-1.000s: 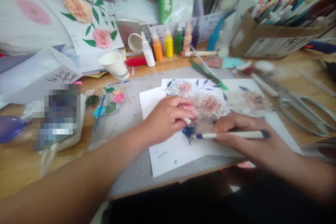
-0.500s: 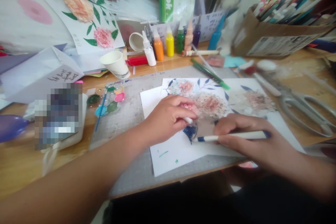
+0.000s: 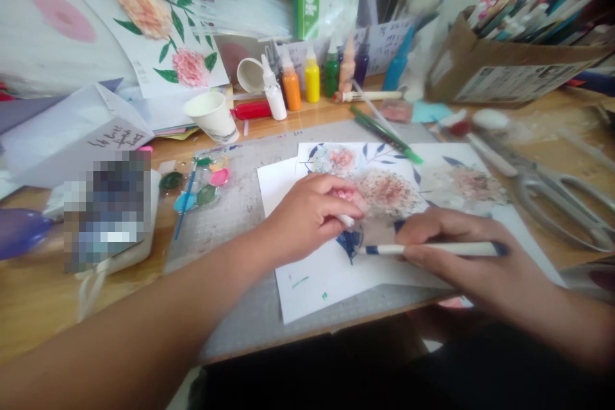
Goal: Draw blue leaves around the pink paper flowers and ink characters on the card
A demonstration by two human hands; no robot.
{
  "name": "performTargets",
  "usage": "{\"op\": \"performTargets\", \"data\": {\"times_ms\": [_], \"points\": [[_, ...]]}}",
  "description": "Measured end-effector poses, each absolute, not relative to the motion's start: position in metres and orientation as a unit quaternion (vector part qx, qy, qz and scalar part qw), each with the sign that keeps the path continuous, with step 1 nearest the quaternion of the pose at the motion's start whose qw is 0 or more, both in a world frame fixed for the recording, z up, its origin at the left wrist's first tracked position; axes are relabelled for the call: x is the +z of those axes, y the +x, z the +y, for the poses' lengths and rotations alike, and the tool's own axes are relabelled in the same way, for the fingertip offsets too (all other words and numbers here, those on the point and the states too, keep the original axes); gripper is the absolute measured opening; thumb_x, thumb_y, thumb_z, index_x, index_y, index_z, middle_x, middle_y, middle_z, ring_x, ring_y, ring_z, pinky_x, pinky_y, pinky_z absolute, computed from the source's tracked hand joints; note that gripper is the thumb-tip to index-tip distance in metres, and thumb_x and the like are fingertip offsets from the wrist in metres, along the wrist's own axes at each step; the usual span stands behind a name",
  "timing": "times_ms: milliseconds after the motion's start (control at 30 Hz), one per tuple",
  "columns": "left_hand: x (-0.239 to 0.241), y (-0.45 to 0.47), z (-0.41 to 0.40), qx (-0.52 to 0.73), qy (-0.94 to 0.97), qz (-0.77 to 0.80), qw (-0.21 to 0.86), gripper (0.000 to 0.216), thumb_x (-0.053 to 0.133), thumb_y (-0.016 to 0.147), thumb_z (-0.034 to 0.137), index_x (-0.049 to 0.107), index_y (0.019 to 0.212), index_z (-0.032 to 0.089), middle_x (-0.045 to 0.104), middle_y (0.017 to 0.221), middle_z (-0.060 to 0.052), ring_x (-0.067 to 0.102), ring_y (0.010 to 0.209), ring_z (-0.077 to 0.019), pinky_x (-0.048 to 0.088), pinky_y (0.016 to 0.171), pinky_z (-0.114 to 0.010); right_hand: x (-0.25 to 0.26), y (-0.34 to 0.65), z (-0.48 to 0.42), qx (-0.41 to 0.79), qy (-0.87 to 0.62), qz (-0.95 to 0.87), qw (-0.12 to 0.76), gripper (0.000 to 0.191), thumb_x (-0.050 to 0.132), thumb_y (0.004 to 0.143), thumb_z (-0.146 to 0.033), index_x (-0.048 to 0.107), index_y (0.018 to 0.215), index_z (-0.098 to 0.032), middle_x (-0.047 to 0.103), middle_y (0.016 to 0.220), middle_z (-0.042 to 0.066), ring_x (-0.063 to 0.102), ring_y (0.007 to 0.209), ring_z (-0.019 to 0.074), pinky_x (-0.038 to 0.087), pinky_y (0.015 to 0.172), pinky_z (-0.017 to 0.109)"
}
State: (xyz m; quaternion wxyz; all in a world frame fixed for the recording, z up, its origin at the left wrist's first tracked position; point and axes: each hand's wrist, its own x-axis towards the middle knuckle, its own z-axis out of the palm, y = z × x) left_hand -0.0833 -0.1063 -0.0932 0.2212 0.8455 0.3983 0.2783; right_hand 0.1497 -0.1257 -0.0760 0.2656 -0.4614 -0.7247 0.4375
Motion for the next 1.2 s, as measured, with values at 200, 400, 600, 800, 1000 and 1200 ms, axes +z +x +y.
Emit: {"op": "performTargets", "data": {"times_ms": [200,400,600,800,1000,1200], "points": [[-0.0936,-0.0824,-0.1060,0.278,0.847,0.398,0.218,0.026,0.064,0.075,0.004,0.071,0.092,0.023,0.063,0.115,-0.006,0.056,0.106,-0.0197,0.043,0.093,-0.039,-0.0759,0.1485,-0.1276,0.429,-0.468,-0.722,0.275,0.016,0.063,0.077,-0.034,0.062,0.064,-0.024,0.066,0.068,0.000,0.059,0.060,0.0159,0.046,0.051,0.025],[-0.0924,-0.0827,-0.1072,0.279,0.844,0.400,0.222,0.027,0.064,0.075,0.004,0.071,0.092,0.024,0.062,0.116,-0.005,0.057,0.105,-0.0195,0.044,0.092,-0.039,-0.0761,0.1516,-0.1281,0.431,-0.468,-0.718,0.281,0.015,0.063,0.079,-0.034,0.063,0.066,-0.025,0.066,0.070,-0.001,0.059,0.060,0.0148,0.046,0.053,0.024],[-0.0932,-0.0834,-0.1067,0.277,0.847,0.398,0.220,0.025,0.064,0.077,0.005,0.071,0.093,0.022,0.062,0.117,-0.007,0.057,0.106,-0.0208,0.044,0.091,-0.040,-0.0756,0.1522,-0.1302,0.430,-0.470,-0.722,0.270,0.016,0.062,0.079,-0.034,0.064,0.066,-0.024,0.067,0.071,0.000,0.060,0.060,0.0148,0.047,0.052,0.023],[-0.0929,-0.0827,-0.1070,0.279,0.846,0.396,0.224,0.026,0.063,0.076,0.003,0.071,0.094,0.021,0.062,0.117,-0.008,0.056,0.107,-0.0209,0.044,0.092,-0.041,-0.0750,0.1525,-0.1269,0.405,-0.484,-0.727,0.269,0.014,0.063,0.078,-0.032,0.064,0.067,-0.023,0.067,0.070,-0.001,0.061,0.062,0.0139,0.048,0.054,0.021],[-0.0941,-0.0827,-0.1075,0.282,0.847,0.394,0.218,0.026,0.064,0.076,0.004,0.071,0.094,0.021,0.063,0.115,-0.008,0.056,0.105,-0.0204,0.044,0.092,-0.041,-0.0739,0.1540,-0.1265,0.394,-0.504,-0.713,0.285,0.014,0.063,0.076,-0.032,0.064,0.066,-0.023,0.067,0.067,-0.001,0.060,0.058,0.0132,0.048,0.050,0.020],[-0.0944,-0.0828,-0.1068,0.283,0.849,0.392,0.214,0.025,0.064,0.077,0.006,0.071,0.095,0.022,0.062,0.116,-0.008,0.057,0.105,-0.0198,0.045,0.091,-0.040,-0.0743,0.1530,-0.1256,0.392,-0.519,-0.697,0.302,0.013,0.064,0.075,-0.031,0.064,0.066,-0.022,0.067,0.068,0.000,0.060,0.059,0.0137,0.047,0.051,0.021]]}}
